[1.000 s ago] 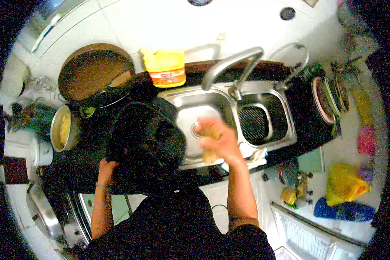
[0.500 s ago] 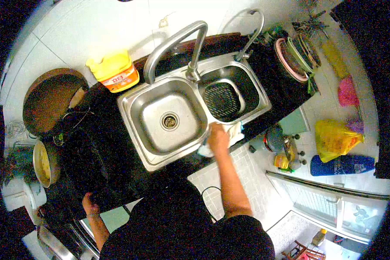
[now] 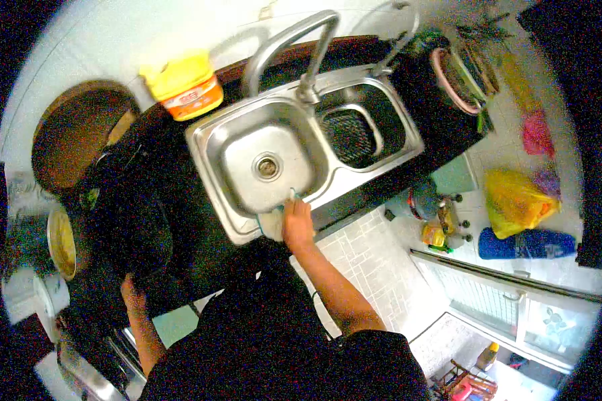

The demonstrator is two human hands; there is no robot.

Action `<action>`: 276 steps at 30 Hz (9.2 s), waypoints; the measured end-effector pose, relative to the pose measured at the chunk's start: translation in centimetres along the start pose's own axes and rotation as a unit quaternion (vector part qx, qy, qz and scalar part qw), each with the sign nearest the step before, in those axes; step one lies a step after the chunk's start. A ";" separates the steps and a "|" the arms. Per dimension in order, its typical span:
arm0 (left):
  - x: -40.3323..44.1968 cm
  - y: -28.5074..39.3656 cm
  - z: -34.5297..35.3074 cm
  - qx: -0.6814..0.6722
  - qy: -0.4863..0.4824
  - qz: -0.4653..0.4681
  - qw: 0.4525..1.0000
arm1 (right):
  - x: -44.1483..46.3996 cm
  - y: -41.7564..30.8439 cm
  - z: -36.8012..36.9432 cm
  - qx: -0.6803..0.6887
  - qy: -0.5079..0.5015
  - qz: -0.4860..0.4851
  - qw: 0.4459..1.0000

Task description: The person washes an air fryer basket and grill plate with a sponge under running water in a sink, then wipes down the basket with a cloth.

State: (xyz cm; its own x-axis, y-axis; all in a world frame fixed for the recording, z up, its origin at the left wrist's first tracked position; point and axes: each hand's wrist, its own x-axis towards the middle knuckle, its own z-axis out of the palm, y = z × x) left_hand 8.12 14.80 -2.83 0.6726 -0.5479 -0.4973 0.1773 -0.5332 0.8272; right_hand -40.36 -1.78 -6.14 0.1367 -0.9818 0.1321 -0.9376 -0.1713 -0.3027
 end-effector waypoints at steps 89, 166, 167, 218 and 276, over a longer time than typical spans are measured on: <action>-9.9 16.0 45.5 -0.137 -0.265 0.096 0.950 | 28.0 23.0 -9.4 0.376 0.023 0.061 0.924; -17.8 10.0 33.2 0.123 -0.085 0.181 0.972 | 20.5 24.7 5.0 0.022 -0.278 0.169 0.946; -17.7 9.8 33.0 0.108 -0.089 0.152 0.978 | 20.4 24.8 2.3 0.019 -0.240 0.160 0.957; -12.6 13.5 39.5 -0.265 -0.113 0.124 0.950 | 16.4 2.4 -6.7 0.194 -0.113 -0.365 0.903; -11.7 10.3 40.7 -0.070 -0.323 -0.091 0.939 | 17.9 1.5 -6.6 0.257 -0.163 -0.460 0.834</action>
State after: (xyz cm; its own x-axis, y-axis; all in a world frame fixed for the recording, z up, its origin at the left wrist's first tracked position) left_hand -27.18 -10.55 0.89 0.0540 -0.7571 -0.6510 0.3699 -0.5905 0.7173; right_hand -41.39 -19.05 2.02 0.8815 -0.3704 0.2928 -0.1380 -0.7952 -0.5904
